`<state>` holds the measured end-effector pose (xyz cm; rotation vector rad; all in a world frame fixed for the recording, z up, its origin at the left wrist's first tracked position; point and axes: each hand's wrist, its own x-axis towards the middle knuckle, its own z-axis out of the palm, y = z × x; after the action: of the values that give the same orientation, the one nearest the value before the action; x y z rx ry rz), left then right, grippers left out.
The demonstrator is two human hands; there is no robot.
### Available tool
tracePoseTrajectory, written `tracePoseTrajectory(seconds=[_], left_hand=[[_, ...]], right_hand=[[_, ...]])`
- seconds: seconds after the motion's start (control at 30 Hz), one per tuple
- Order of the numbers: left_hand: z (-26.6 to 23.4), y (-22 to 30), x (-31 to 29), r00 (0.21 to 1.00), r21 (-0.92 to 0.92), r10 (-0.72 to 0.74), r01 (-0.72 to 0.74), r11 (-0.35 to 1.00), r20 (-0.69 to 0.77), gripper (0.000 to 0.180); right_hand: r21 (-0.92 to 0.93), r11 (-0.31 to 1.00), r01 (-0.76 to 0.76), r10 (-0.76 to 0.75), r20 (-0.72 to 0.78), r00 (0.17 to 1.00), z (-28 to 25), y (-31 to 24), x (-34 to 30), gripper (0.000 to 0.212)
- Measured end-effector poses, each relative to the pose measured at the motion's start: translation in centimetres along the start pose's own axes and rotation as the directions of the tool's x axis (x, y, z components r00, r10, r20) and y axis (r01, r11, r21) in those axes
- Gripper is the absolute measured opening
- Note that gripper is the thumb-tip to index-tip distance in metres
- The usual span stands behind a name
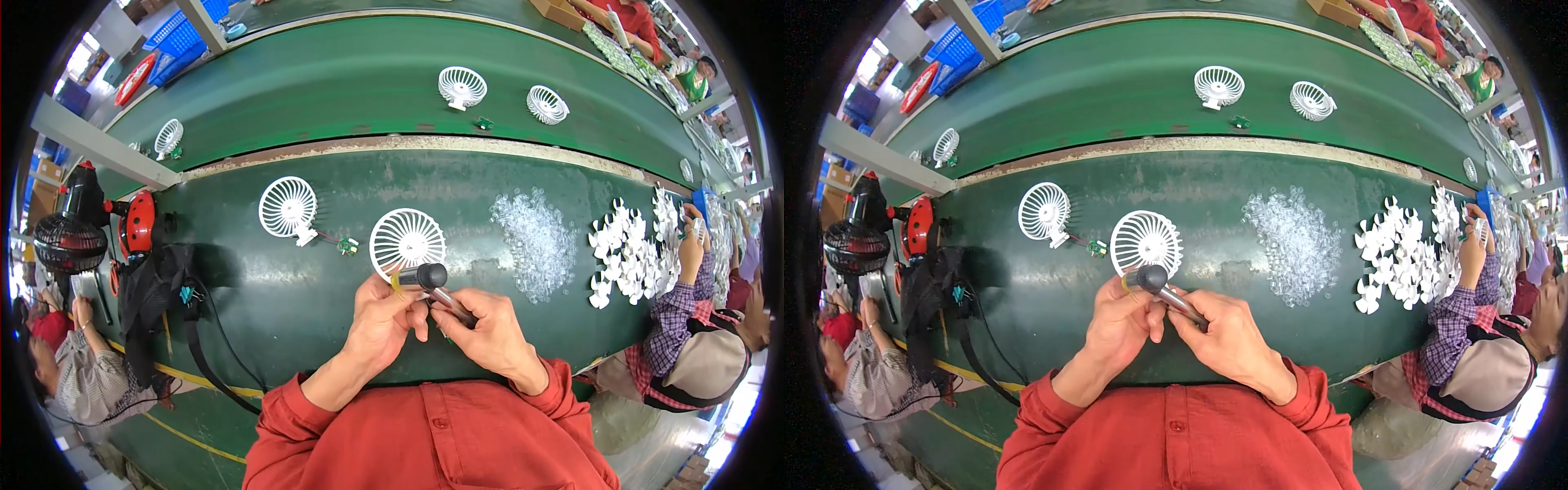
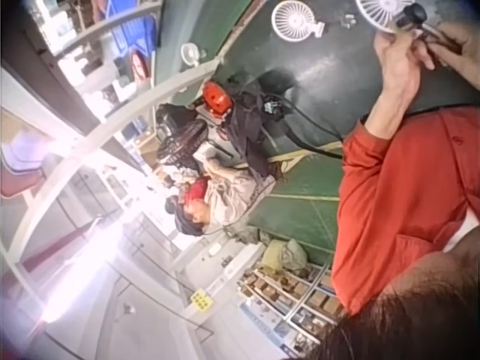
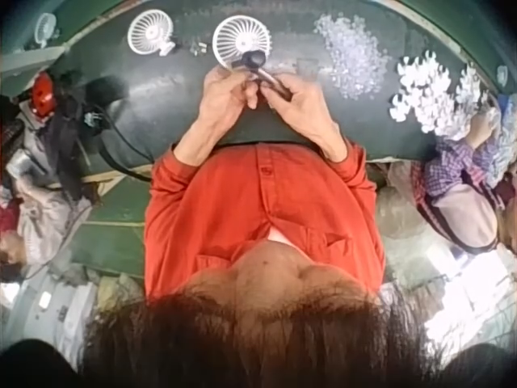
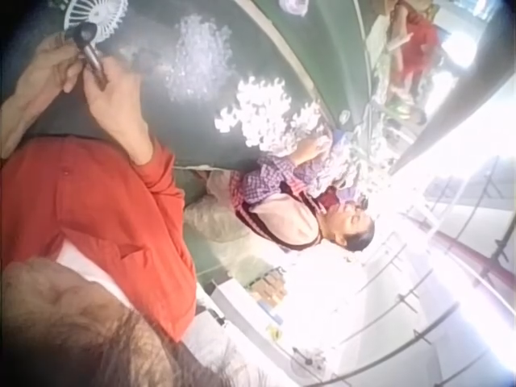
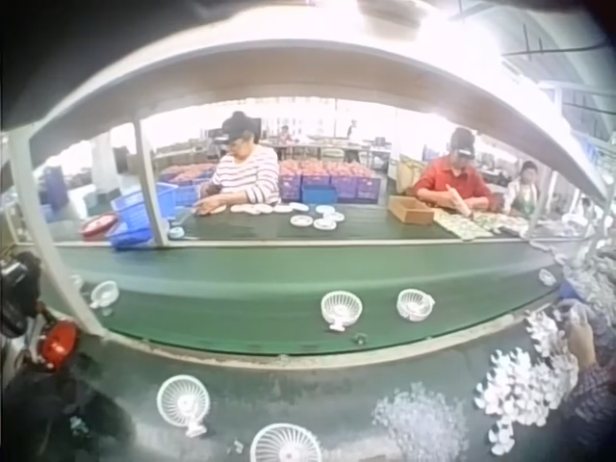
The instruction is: The person takes plastic fan casing components from a conveyor belt, aligns and fits the pieces together by hand, and taps them securely into place using a small mallet.
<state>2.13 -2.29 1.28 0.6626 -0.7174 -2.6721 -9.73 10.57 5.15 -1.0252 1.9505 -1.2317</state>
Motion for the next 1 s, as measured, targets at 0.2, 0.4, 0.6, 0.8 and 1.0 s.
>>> tracePoseTrajectory(seconds=[0.2,0.4,0.6,0.8,1.0], left_hand=[[-0.1,0.2,0.1,0.999,0.054,0.002,0.0,0.999,-0.036,0.027],[-0.2,0.6,0.2,0.999,0.146,0.007,-0.001,0.989,-0.036,0.03],[-0.4,0.9,0.3,1.0,0.225,-0.012,0.012,0.974,-0.005,0.033],[-0.2,1.2,0.4,0.997,0.257,-0.083,0.082,0.963,-0.007,0.028],[-0.2,0.9,0.0,0.97,0.094,-0.228,0.236,0.967,-0.091,0.021]], right_hand=[[-0.196,0.98,0.028,-0.026,0.01,1.0,-0.4,-0.6,0.0,0.012],[-0.355,0.932,0.078,-0.077,0.016,0.997,-0.9,-0.4,0.2,0.013],[-0.433,0.877,0.21,-0.239,-0.013,0.971,-1.3,-0.1,0.5,0.016],[-0.424,0.886,0.188,-0.208,0.0,0.978,-1.7,0.5,0.4,0.016],[-0.201,0.958,0.203,-0.201,0.026,0.979,-1.3,1.5,0.2,0.018]])
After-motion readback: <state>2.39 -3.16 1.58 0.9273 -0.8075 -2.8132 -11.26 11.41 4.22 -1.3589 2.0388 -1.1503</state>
